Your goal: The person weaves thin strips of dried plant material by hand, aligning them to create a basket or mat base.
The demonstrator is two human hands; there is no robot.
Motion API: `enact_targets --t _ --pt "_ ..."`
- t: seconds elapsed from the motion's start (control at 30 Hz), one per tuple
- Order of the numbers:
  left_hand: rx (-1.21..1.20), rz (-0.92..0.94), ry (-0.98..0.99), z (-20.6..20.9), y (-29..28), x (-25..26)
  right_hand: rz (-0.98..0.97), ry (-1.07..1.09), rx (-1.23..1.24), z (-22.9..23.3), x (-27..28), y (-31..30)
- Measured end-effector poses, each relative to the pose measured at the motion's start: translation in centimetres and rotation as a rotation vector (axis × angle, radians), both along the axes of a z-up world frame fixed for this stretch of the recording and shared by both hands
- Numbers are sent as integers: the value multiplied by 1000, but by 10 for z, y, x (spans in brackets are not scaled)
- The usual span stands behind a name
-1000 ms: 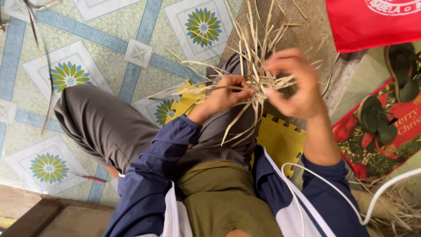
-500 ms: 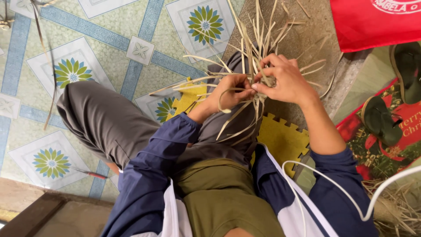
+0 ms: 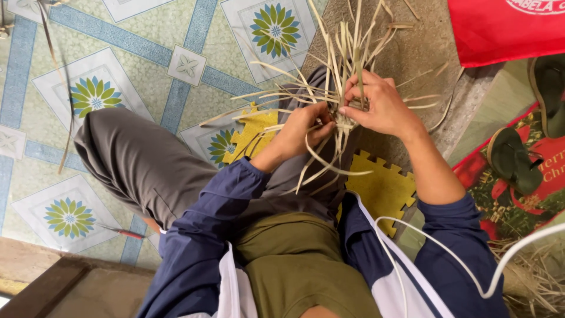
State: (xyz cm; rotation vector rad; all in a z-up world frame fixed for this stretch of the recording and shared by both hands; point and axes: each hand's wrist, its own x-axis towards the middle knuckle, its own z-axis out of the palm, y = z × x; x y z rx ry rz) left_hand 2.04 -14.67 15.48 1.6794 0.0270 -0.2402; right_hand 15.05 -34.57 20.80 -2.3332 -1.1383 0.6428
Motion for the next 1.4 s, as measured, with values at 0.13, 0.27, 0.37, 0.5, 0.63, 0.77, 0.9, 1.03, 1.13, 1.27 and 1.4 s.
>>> enact_targets --t 0.13,0.27,0.37,0.5,0.63,0.77,0.9,1.03,1.13,1.27,1.4 --pt "-37 27 -21 -13 -3 -1 -24 22 3 0 -5 0" --pt "-56 61 -38 -12 -5 -1 -42 5 8 13 -11 5" --pt "-70 71 -37 -25 -10 -2 -12 -8 -15 23 -15 7" --pt "-145 91 -117 13 -8 -1 51 -69 -79 18 -18 3" --pt "-59 124 -111 -9 -13 1 64 -69 -67 19 -14 3" --pt "-112 128 -41 -5 -9 0 65 -58 -70 22 -13 5" --pt "-88 132 -72 -4 -10 1 40 -6 -47 24 -16 8" --pt "-158 152 26 -18 -19 1 35 -35 -32 25 -16 7" --pt "-103 153 58 -10 -18 5 8 -42 3 22 -20 6" --pt "-99 183 58 -14 -16 7 3 -246 54 26 -32 7" --pt "-368 244 179 -4 -17 7 74 -544 73 41 -52 13"
